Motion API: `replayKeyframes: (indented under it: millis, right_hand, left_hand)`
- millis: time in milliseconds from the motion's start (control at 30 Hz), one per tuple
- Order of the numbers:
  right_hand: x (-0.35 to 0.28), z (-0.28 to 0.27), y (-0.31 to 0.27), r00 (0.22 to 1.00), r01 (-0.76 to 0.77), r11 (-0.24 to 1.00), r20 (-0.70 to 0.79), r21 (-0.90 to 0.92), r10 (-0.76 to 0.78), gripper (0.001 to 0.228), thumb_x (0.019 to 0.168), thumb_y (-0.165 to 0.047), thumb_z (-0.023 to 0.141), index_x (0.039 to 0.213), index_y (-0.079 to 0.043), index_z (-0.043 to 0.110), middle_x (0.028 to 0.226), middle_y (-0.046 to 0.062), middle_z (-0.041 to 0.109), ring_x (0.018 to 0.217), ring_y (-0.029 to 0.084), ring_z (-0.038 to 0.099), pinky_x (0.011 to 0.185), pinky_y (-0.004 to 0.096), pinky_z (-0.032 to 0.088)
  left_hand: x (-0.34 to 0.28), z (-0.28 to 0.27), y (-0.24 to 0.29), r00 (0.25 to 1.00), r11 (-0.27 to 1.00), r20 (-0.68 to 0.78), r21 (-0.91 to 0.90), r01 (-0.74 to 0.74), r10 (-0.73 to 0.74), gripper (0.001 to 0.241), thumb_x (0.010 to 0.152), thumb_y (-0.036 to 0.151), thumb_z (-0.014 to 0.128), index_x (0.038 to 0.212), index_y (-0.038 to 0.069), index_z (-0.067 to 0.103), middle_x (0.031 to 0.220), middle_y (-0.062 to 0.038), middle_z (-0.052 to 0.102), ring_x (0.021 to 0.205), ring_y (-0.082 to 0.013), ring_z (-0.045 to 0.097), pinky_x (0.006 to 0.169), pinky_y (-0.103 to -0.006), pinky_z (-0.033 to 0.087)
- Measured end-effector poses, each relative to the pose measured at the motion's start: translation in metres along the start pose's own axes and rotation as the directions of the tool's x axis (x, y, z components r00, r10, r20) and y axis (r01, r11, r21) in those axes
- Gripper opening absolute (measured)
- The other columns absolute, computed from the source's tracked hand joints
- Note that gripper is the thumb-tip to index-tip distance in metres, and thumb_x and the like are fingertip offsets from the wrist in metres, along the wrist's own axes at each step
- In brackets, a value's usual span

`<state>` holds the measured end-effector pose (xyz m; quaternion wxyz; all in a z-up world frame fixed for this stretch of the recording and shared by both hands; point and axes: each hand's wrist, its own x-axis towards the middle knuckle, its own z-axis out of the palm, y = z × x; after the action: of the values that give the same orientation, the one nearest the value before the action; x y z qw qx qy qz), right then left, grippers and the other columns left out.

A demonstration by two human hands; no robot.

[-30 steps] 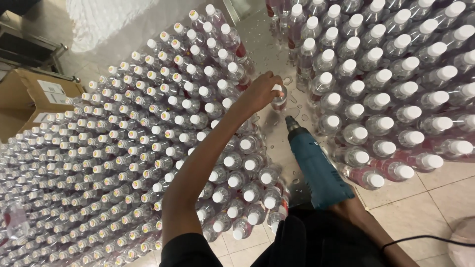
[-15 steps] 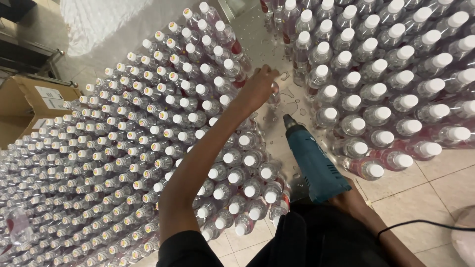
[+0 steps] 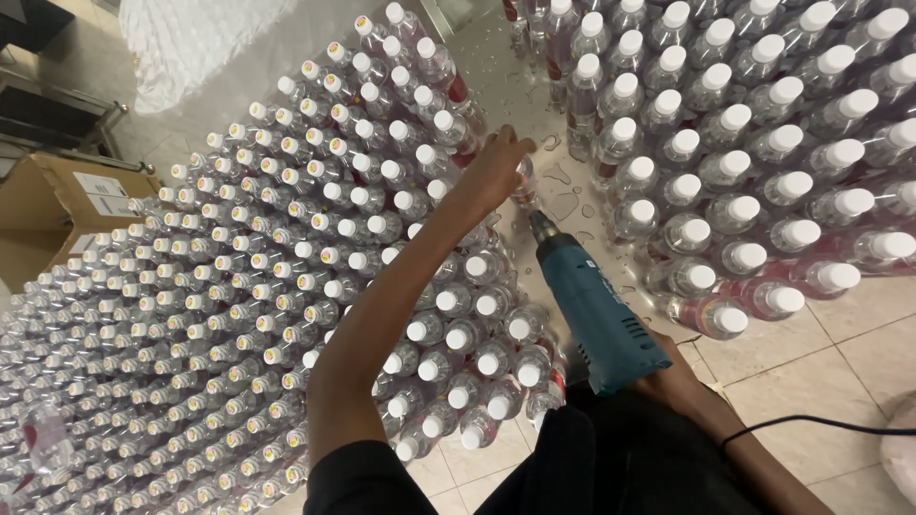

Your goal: Using a handheld heat gun to shrink plastic safety seals onto the caps of bottled water arranged on a table.

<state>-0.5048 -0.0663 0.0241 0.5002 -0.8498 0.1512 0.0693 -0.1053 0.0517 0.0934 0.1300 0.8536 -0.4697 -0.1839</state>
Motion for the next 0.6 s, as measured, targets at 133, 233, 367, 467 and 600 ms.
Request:
replayKeyframes:
  millis: [133, 233, 367, 467, 600]
  right_hand:
    - [0.003, 0.004, 0.001, 0.999, -0.028, 1.0, 0.023, 0.006, 0.028, 0.04, 0.078, -0.019, 0.083, 0.114, -0.009, 0.067, 0.091, 0.02, 0.079, 0.085, 0.044, 0.078, 0.066, 0.05, 0.058]
    - [0.003, 0.009, 0.006, 0.997, -0.067, 0.998, 0.041, 0.016, 0.066, 0.054, 0.078, -0.019, 0.084, 0.127, -0.011, 0.062, 0.095, 0.017, 0.081, 0.087, 0.039, 0.08, 0.068, 0.048, 0.059]
    - [-0.01, 0.014, 0.022, 0.986, -0.147, 0.989, 0.081, 0.028, 0.145, 0.076, 0.077, -0.02, 0.087, 0.146, -0.015, 0.055, 0.102, 0.013, 0.084, 0.088, 0.032, 0.082, 0.071, 0.044, 0.06]
    - [-0.027, 0.016, 0.036, 0.975, -0.202, 0.979, 0.097, 0.035, 0.198, 0.091, 0.077, -0.02, 0.089, 0.159, -0.017, 0.05, 0.106, 0.011, 0.086, 0.089, 0.028, 0.083, 0.072, 0.041, 0.061]
    - [-0.039, 0.024, 0.083, 0.958, -0.262, 0.964, 0.105, -0.054, 0.266, 0.111, 0.074, -0.025, 0.095, 0.17, -0.028, 0.04, 0.117, 0.011, 0.079, 0.1, 0.031, 0.081, 0.08, 0.044, 0.063]
  left_hand:
    - [-0.001, 0.022, -0.027, 0.999, 1.0, -0.038, 0.011, 0.012, -0.012, 0.029, 0.098, -0.003, 0.072, 0.126, 0.001, 0.067, 0.123, -0.026, 0.059, 0.117, -0.049, 0.069, 0.094, -0.0531, 0.064]
    - [-0.005, 0.033, -0.055, 0.993, 0.977, -0.104, -0.211, 0.041, -0.064, 0.031, 0.101, -0.003, 0.067, 0.131, -0.001, 0.058, 0.127, -0.034, 0.058, 0.121, -0.0553, 0.066, 0.098, -0.06, 0.06]
    - [-0.008, 0.033, -0.1, 0.976, 0.987, -0.171, -0.113, 0.116, -0.135, 0.037, 0.095, 0.0, 0.068, 0.131, 0.004, 0.066, 0.127, -0.029, 0.062, 0.126, -0.0518, 0.063, 0.109, -0.0589, 0.052]
    - [-0.017, 0.003, -0.073, 0.957, 0.964, -0.12, -0.046, 0.261, -0.264, 0.041, 0.094, -0.008, 0.06, 0.132, 0.005, 0.068, 0.131, -0.027, 0.057, 0.118, -0.0483, 0.064, 0.091, -0.0556, 0.056]
    - [-0.017, -0.007, -0.04, 0.956, 0.946, -0.136, 0.16, 0.282, -0.262, 0.069, 0.093, -0.015, 0.054, 0.157, 0.01, 0.056, 0.157, -0.031, 0.046, 0.144, -0.05, 0.043, 0.113, -0.0615, 0.045]
